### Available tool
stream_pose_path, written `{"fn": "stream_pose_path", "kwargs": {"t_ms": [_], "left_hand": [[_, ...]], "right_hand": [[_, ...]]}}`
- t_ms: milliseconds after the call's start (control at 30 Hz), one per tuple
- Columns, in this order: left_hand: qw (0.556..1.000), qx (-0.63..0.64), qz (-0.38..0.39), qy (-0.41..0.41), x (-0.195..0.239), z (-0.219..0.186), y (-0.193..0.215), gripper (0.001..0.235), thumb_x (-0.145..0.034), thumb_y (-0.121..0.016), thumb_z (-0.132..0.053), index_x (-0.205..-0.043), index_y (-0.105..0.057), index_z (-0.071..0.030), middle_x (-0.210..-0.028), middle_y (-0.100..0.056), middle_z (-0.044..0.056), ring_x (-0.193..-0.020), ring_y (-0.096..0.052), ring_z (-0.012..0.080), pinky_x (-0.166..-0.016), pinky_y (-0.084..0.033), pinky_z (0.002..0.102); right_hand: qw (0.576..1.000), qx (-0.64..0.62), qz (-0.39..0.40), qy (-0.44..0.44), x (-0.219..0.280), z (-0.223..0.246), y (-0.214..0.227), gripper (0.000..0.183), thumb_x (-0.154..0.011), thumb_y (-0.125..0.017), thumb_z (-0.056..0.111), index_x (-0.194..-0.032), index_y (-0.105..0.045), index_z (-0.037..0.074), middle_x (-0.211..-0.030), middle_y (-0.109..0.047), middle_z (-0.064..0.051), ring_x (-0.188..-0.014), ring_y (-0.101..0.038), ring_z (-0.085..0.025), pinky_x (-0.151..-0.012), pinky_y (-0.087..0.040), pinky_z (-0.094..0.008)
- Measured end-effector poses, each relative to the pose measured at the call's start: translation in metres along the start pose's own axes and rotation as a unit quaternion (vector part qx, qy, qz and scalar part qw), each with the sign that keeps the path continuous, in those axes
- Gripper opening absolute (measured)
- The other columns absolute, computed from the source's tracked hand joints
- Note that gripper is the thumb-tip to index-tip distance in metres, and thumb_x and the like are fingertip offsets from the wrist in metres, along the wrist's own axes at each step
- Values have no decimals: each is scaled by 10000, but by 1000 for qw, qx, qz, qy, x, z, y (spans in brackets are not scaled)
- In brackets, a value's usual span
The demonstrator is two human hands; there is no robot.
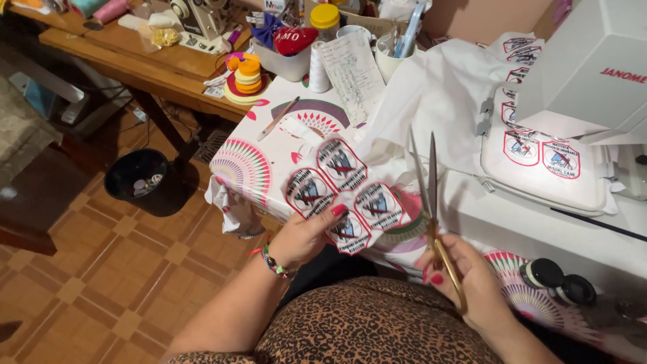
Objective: Cutting out individual embroidered patches from a larger sheet of fabric using scissors
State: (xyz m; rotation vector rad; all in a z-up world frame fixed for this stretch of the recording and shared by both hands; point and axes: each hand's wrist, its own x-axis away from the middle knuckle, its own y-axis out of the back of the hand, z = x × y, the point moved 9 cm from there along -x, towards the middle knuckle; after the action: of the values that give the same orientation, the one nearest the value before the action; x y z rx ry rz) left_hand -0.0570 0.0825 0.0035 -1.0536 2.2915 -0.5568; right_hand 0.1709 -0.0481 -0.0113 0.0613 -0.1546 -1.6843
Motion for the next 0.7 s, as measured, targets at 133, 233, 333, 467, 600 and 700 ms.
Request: {"fn": "stream_pose_path", "kwargs": {"t_ms": [133, 233, 333, 467, 600, 700], "left_hand": [[976, -178, 104, 70, 4, 17, -1, 381, -1042, -588, -167, -1382, -586, 4, -1439, -602, 83, -1302, -578, 201, -1149, -474, 398], [937, -274, 206, 73, 9, 38, 17, 319, -1027, -627, -190, -1272, -649, 14, -1351, -658, 77, -1230, -612, 186, -1122, -489, 383], [930, -251, 247, 107, 11, 37, 2, 332, -1037, -608, -175, -1298, -627, 30, -1334, -667, 90, -1217, -619, 191, -1116, -497, 378], [944, -230, 234, 10, 7, 18, -20, 202, -970, -669, 34, -1152, -756, 38, -1042, -759, 185, -1003, -666, 199, -958, -554, 460], [942, -242, 230, 34, 5, 28, -12, 200, -984, -663, 13, -1158, -755, 54, -1017, -752, 192, -984, -655, 183, -919, -562, 453], [951, -217, 203, 88, 5, 48, 1, 207, -985, -658, -20, -1156, -754, 46, -1012, -748, 147, -960, -651, 168, -895, -567, 436]], "right_hand": [[996, 9, -50, 77, -14, 28, 6, 530, -751, -754, -70, -1237, -565, 26, -1117, -827, -192, -815, -716, -215, -760, -592, -326], [998, 28, -60, 20, -21, 48, -7, 536, -767, -752, -64, -1267, -581, 23, -1128, -828, -174, -888, -751, -229, -921, -610, -369], [997, -47, -33, 61, -38, 32, -11, 563, -728, -821, 18, -1241, -589, 15, -1141, -789, -205, -943, -748, -236, -977, -601, -375], [982, -154, -57, 93, -55, 20, -6, 654, -682, -896, 6, -1260, -589, -4, -993, -755, -190, -840, -696, -184, -794, -588, -290], [982, -152, -49, 103, -59, 23, 1, 585, -725, -861, -13, -1247, -598, -11, -891, -731, -150, -748, -696, -162, -713, -619, -302], [982, -148, -63, 97, -62, 17, 9, 579, -737, -855, -7, -1252, -590, -26, -854, -699, -140, -711, -685, -168, -669, -629, -318]]}}
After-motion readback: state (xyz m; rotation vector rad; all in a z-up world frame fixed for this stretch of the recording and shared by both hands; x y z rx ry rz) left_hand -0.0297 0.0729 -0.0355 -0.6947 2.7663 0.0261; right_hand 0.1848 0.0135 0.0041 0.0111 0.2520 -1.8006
